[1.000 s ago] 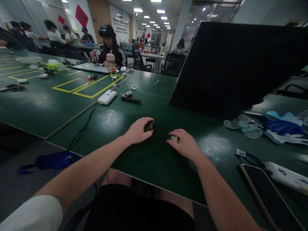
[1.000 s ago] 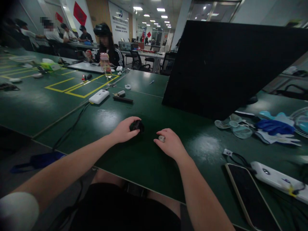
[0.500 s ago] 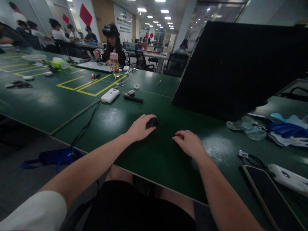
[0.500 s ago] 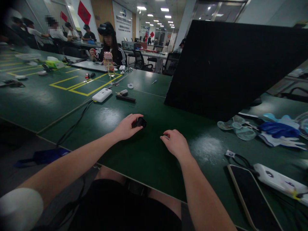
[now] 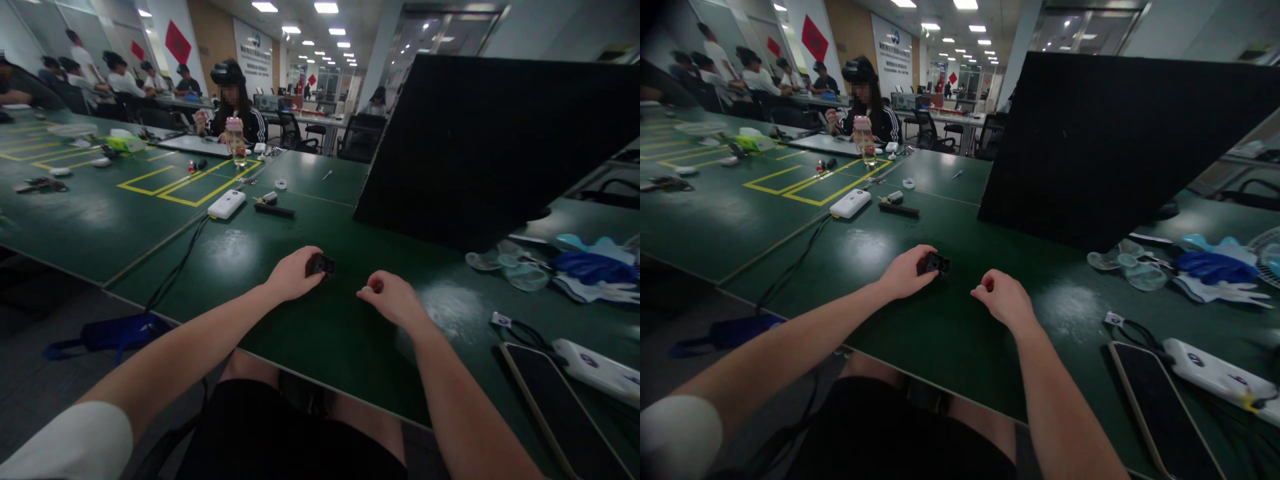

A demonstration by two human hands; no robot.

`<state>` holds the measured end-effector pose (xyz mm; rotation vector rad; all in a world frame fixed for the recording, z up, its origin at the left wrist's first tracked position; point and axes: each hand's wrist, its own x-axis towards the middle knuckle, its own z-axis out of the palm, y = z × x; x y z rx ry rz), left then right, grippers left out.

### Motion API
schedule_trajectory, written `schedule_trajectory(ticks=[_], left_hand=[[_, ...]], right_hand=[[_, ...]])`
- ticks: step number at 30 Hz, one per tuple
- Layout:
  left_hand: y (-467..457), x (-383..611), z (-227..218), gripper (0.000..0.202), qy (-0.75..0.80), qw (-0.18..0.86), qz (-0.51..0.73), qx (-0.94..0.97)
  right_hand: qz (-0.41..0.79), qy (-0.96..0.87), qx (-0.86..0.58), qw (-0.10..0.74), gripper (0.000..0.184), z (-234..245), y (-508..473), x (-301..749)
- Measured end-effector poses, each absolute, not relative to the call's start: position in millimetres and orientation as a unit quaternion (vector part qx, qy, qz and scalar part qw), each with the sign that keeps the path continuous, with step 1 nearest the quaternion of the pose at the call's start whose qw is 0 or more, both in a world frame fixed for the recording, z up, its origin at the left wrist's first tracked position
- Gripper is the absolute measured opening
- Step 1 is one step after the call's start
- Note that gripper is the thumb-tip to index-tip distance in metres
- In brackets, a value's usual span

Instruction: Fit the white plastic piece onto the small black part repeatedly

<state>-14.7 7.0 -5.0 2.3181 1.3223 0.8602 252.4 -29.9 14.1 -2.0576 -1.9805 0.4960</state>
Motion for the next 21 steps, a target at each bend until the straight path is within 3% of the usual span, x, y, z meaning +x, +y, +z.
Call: schedule_trajectory(ticks=[3,9,15,21], left_hand=[[9,-8,8,0.047,0.449,0.108,0.258,0.849],[16,-4,28,0.043,0.435,0.021,0.257,0.863],[9,-4,10,0.043,0.439,0.091,0.22,0.867],[4,2,9,0.044,0.411,0.133,0.211,0.877]], right_hand=[[0.173,-0.693,-0.685,0.143,0.02,9,-31,246],[0.155,-0.728,-0.64,0.192,0.022,0,-30,238],[0.117,-0.716,-0.625,0.288,0.027,10,-35,234],[0.162,-0.732,-0.57,0.336,0.023,18,-46,215]])
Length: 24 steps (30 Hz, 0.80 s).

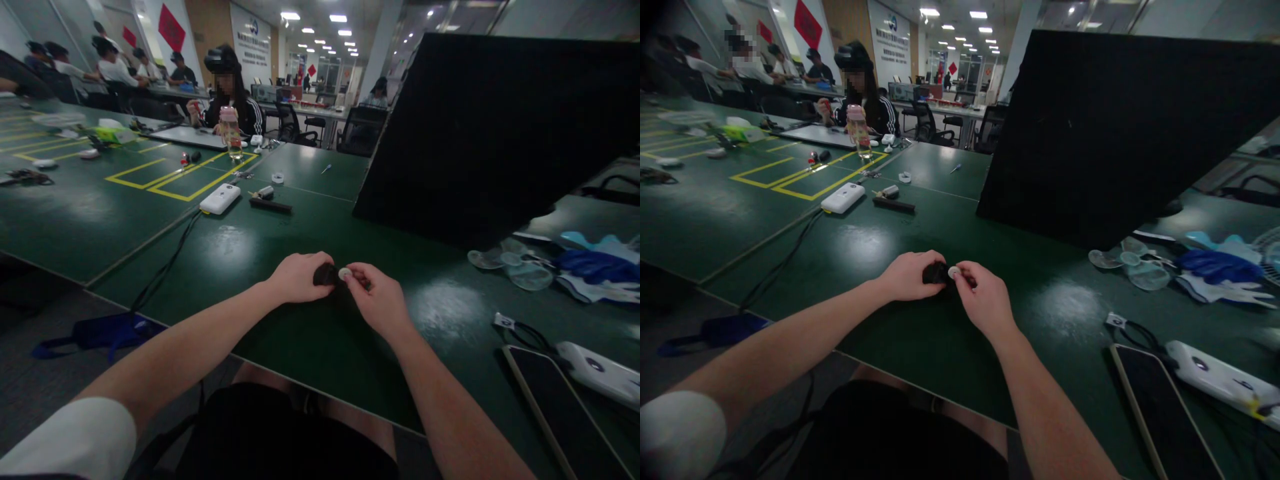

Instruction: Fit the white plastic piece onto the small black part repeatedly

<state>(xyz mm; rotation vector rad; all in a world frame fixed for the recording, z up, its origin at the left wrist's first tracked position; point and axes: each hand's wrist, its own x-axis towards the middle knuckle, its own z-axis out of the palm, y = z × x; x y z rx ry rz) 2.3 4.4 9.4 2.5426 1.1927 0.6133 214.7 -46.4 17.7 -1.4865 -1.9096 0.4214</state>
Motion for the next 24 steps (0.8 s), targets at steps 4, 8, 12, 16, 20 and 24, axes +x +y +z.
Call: schedule_trajectory(ticks=[4,8,12,16,20,24], left_hand=[[2,4,9,0.044,0.382,0.16,0.227,0.882],[0,4,8,0.043,0.375,0.196,0.248,0.872],[-1,4,8,0.043,0.366,0.209,0.254,0.87],[-1,4,9,0.044,0.351,0.208,0.252,0.878],[1,2,10,0.044,0.397,0.195,0.257,0.859],[5,-3,11,0.042,0.456,0.172,0.25,0.837]], right_hand=[[0.156,-0.763,-0.544,0.311,0.017,17,-50,208],[0.086,-0.791,-0.526,0.299,0.017,17,-50,209],[0.048,-0.784,-0.54,0.303,0.017,15,-50,208],[0.028,-0.749,-0.586,0.307,0.024,16,-48,210],[-0.007,-0.725,-0.618,0.305,0.038,21,-44,231],[-0.022,-0.732,-0.648,0.211,0.062,15,-37,257]])
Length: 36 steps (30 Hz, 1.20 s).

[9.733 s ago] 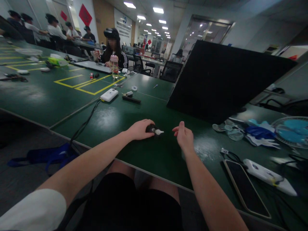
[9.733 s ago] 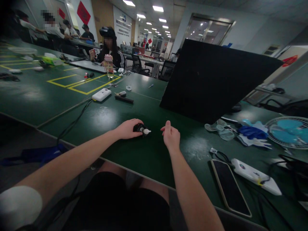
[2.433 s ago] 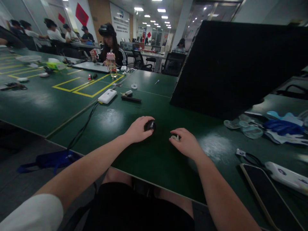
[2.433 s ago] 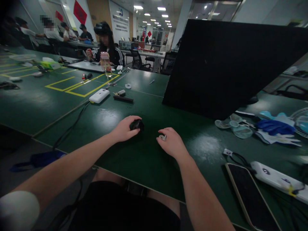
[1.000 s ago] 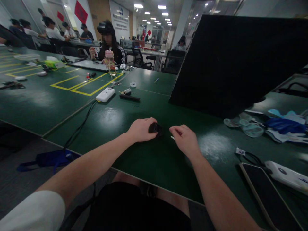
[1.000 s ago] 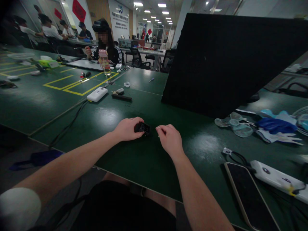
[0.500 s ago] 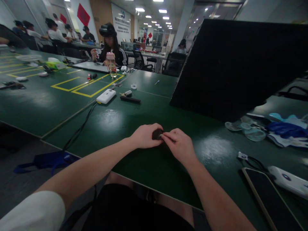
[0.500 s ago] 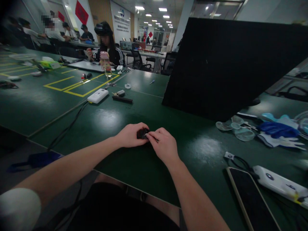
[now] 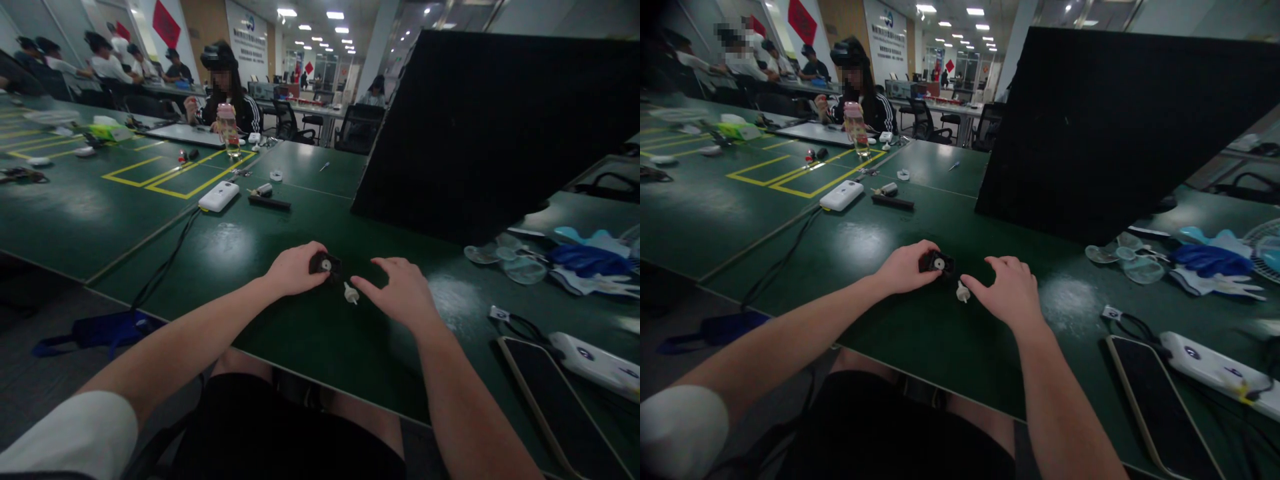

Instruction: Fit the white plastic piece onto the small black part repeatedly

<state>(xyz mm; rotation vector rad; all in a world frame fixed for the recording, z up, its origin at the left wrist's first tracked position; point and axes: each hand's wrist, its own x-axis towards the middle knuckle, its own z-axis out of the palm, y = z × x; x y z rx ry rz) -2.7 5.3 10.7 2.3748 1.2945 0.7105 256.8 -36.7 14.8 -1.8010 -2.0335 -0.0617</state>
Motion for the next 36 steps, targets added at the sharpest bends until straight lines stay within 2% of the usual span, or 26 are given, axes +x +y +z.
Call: schedule_trajectory(ticks=[3,7,13,19,24,29,36], left_hand=[[7,-5,11,0.042,0.472,0.163,0.247,0.83],[7,-5,11,0.043,0.479,0.157,0.239,0.83],[8,-6,11,0.043,0.486,0.156,0.24,0.826],[8,-7,11,0.04,0.481,0.161,0.235,0.829],[8,-7,11,0.041,0.468,0.161,0.23,0.838],[7,-6,12,0.042,0.449,0.166,0.22,0.85],[4,-3,12,0.045,0.421,0.174,0.2,0.868]], right_hand=[[0.025,-0.74,-0.654,0.154,0.064,7,-31,265],[0.075,-0.727,-0.665,0.15,0.055,9,-31,264],[0.146,-0.773,-0.601,0.14,0.058,18,-42,242],[0.141,-0.794,-0.575,0.137,0.032,9,-41,226],[0.147,-0.787,-0.573,0.179,0.024,5,-36,233],[0.124,-0.753,-0.577,0.29,0.035,1,-34,236],[0.077,-0.728,-0.557,0.393,0.024,9,-37,225]])
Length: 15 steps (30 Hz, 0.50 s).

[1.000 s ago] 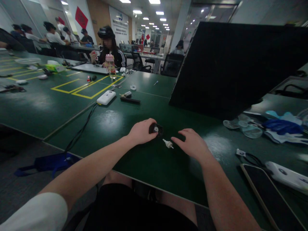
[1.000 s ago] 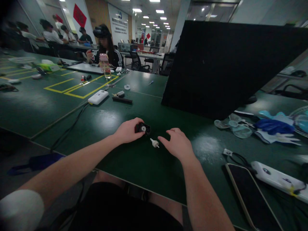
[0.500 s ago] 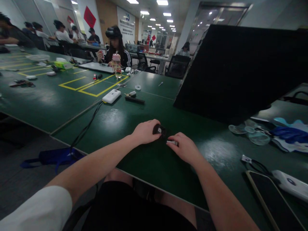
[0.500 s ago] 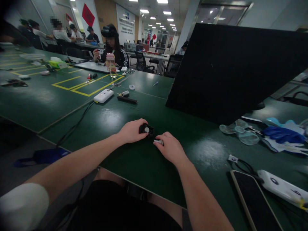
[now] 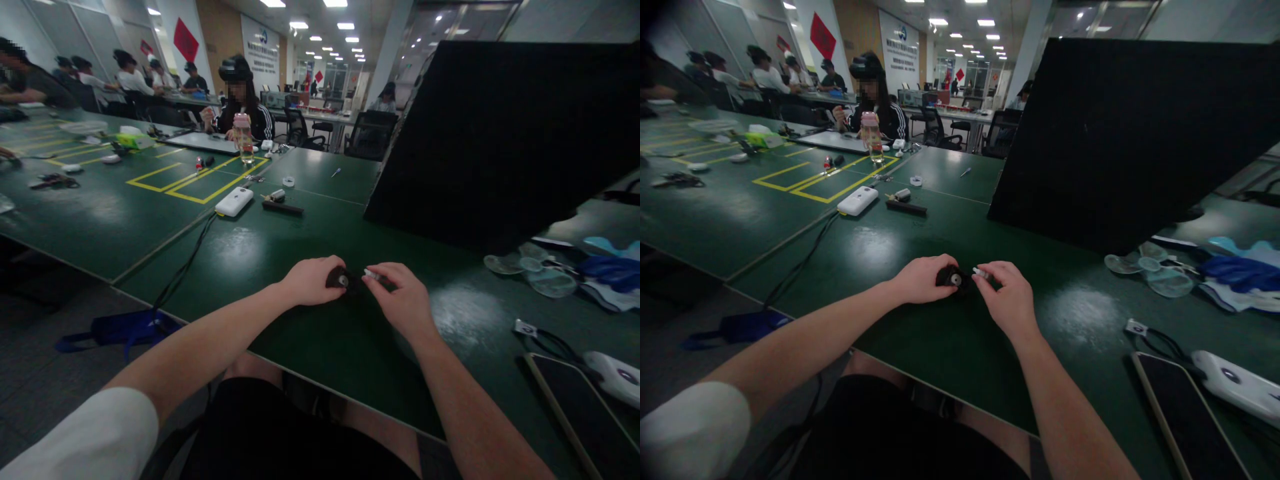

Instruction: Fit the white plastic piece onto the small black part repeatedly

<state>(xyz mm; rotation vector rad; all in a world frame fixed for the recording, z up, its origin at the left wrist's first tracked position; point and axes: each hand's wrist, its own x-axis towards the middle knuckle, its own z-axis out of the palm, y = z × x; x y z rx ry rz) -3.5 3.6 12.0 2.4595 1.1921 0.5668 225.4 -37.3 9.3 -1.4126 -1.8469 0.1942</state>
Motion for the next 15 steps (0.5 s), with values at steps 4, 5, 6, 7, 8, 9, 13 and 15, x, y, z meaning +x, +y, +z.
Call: schedule_trajectory(ticks=[4,5,6,7,8,9,13,15], left_hand=[[3,-2,11,0.046,0.428,0.188,0.203,0.86],[4,-2,10,0.046,0.431,0.195,0.207,0.856],[4,-2,9,0.047,0.434,0.203,0.212,0.852],[5,-2,8,0.047,0.437,0.212,0.217,0.847],[5,-2,7,0.047,0.439,0.221,0.223,0.842],[6,-2,6,0.047,0.438,0.231,0.229,0.838],[7,-2,4,0.045,0.427,0.275,0.251,0.824],[8,-1,3,0.045,0.423,0.287,0.258,0.82]], right_hand=[[0.145,-0.696,-0.553,0.435,0.027,9,-40,216],[0.169,-0.691,-0.546,0.442,0.028,8,-41,214],[0.192,-0.689,-0.539,0.444,0.03,8,-42,212],[0.207,-0.69,-0.535,0.441,0.031,7,-43,210],[0.216,-0.695,-0.533,0.432,0.032,7,-44,209],[0.217,-0.702,-0.533,0.419,0.032,7,-45,207],[0.166,-0.734,-0.545,0.369,0.028,9,-47,206],[0.134,-0.747,-0.542,0.361,0.024,10,-46,206]])
